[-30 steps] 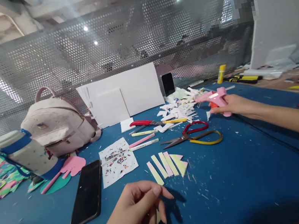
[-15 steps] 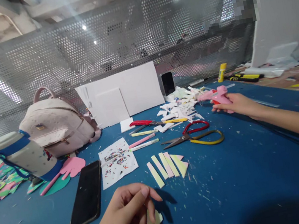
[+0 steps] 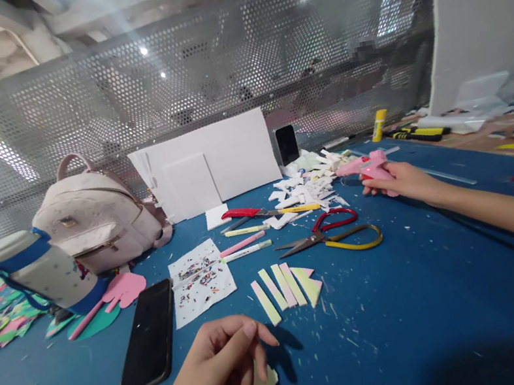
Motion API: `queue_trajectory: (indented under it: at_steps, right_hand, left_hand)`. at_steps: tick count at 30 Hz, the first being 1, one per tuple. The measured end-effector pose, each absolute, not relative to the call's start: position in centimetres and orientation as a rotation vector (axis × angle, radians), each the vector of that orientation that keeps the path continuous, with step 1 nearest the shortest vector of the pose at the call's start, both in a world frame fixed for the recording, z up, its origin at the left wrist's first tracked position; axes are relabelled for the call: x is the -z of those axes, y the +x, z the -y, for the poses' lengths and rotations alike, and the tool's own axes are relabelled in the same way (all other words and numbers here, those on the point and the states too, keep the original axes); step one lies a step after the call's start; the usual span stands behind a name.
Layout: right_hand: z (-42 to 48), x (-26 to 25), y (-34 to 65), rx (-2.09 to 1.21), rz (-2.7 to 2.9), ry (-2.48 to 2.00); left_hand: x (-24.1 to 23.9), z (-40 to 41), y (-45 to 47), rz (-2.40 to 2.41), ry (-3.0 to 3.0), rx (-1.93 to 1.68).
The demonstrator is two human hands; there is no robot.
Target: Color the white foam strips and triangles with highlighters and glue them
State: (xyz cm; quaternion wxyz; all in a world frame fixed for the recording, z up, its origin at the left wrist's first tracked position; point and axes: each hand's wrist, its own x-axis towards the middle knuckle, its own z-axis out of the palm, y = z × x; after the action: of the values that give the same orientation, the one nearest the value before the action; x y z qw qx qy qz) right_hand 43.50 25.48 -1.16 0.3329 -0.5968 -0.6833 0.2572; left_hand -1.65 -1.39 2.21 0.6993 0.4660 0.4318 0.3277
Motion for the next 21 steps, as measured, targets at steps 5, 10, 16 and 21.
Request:
queue_trajectory:
  at_steps: [5, 10, 16, 21]
  right_hand:
    - [-25.62, 0.96, 43.17, -0.726, 1.829, -1.596]
    - [-25.65, 0.89, 43.33, -0.705, 1.881, -1.626]
    - [-25.53, 0.72, 43.34, -0.685, 1.917, -1.633]
    - [-25.31, 1.01, 43.12, -0.664, 1.873, -1.624]
  left_hand:
    - [-2.11, 1.39, -1.68, -0.955, 1.033, -0.735]
    - [-2.08, 1.52, -1.68, -0.965, 1.029, -0.742]
    - [-2.08, 1.61, -1.66, -0.969, 1.031, -0.749]
    - [-2.38, 1.63, -1.7, -0.968, 1.033, -0.742]
